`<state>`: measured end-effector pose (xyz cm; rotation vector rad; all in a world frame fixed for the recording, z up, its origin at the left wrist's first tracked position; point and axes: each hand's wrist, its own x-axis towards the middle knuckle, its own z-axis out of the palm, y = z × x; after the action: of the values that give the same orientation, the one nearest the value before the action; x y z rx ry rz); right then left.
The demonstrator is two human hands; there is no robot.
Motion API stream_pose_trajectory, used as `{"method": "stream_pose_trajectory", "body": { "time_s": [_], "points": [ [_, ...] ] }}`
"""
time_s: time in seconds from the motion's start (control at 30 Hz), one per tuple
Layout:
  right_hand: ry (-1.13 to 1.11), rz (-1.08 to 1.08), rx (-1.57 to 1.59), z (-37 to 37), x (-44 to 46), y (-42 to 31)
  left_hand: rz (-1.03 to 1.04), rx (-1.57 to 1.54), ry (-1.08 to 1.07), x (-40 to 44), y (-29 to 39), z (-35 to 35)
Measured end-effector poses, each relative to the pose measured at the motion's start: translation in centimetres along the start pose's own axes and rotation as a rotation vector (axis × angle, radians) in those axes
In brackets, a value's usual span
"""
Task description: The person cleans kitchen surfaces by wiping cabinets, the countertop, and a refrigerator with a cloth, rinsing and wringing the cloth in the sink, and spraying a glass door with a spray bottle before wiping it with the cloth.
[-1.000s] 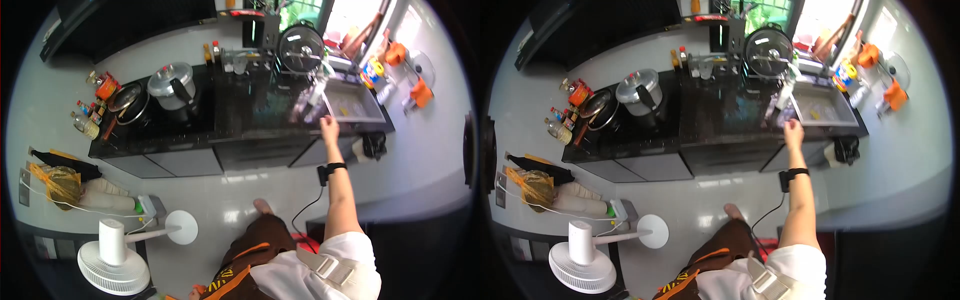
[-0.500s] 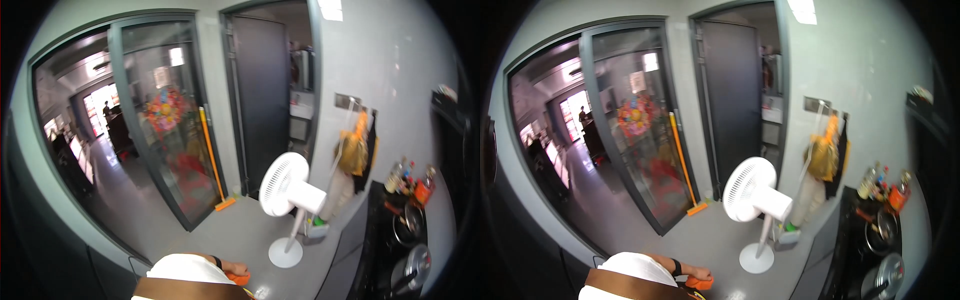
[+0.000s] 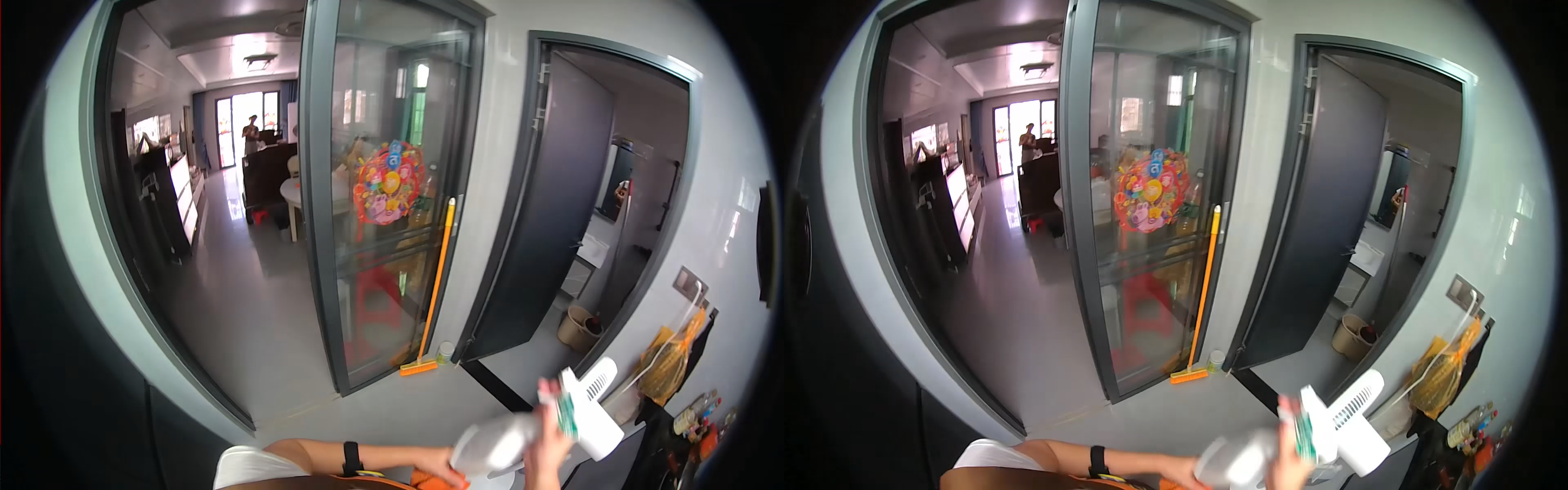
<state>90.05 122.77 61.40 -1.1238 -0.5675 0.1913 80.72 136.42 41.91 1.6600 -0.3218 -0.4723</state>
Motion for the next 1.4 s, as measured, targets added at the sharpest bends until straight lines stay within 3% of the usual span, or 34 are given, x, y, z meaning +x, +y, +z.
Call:
{"method": "stream_pose_trajectory", "body": {
  "time_s": [0.07, 0.13, 0.23, 0.27, 0.33, 0.4, 0.47, 0.53, 0.6, 0.63, 0.77, 0.83, 0.87, 0.93, 1.0, 1.07, 1.13, 1.27, 1.4],
  "points": [
    [-0.052, 0.071, 0.206, 8.4, 6.4, 1.1, 0.192, -0.121, 0.291, -3.1, 2.7, -4.2],
    [-0.194, 0.151, 0.436, 15.5, 12.2, 2.6, 0.403, -0.672, 0.379, -5.5, 4.6, -8.6],
    [-0.299, -0.037, 0.533, 24.3, 17.4, 3.1, 0.643, -0.727, 0.522, -10.1, 9.9, -16.4],
    [-0.309, -0.097, 0.54, 26.3, 19.1, 3.6, 0.696, -0.703, 0.676, -11.2, 11.9, -18.0],
    [-0.321, -0.157, 0.48, 29.6, 21.3, 3.7, 0.83, -0.957, 1.026, -13.5, 15.2, -20.2],
    [-0.388, -0.268, 0.381, 32.0, 22.9, 4.1, 0.929, -1.084, 1.022, -14.4, 16.2, -23.3],
    [-0.482, -0.541, 0.358, 34.1, 24.3, 4.5, 0.946, -1.056, 1.027, -14.4, 16.6, -26.7],
    [-0.569, -0.501, 0.348, 35.2, 26.8, 4.3, 0.934, -0.994, 0.965, -13.8, 16.9, -27.6],
    [-0.722, -0.414, 0.547, 36.2, 29.4, 3.8, 0.932, -0.897, 0.966, -13.2, 18.4, -28.6],
    [-0.785, -0.439, 0.565, 36.7, 30.8, 3.7, 0.907, -1.021, 1.159, -12.5, 19.2, -28.6],
    [-0.865, -0.402, 0.642, 38.3, 34.7, 3.2, 0.952, -1.047, 1.092, -11.9, 19.4, -32.2],
    [-0.756, -0.549, 0.5, 39.1, 35.7, 2.8, 0.893, -0.993, 0.896, -12.4, 19.6, -33.5],
    [-0.759, -0.551, 0.509, 39.2, 35.8, 2.7, 0.895, -0.985, 0.902, -12.6, 19.5, -33.4],
    [-0.563, -0.62, 0.238, 39.3, 35.9, 2.5, 0.676, -0.933, 1.196, -12.6, 20.9, -31.8],
    [-0.552, -0.598, 0.285, 39.8, 36.9, 2.5, 0.588, -0.942, 1.259, -13.5, 20.2, -29.9],
    [-0.56, -0.518, 0.549, 40.4, 38.1, 1.5, 0.535, -0.855, 1.133, -14.9, 16.3, -27.9],
    [-0.618, -0.539, 0.554, 39.9, 39.8, 0.4, 0.558, -0.922, 1.068, -16.6, 11.2, -25.8],
    [-0.469, -0.72, 0.402, 39.2, 42.1, -1.2, 0.577, -1.195, 1.3, -20.0, 3.1, -18.8],
    [-0.504, -0.717, 0.547, 37.7, 43.1, -2.3, 0.517, -1.344, 1.618, -24.4, -5.1, -11.3]
  ]
}}
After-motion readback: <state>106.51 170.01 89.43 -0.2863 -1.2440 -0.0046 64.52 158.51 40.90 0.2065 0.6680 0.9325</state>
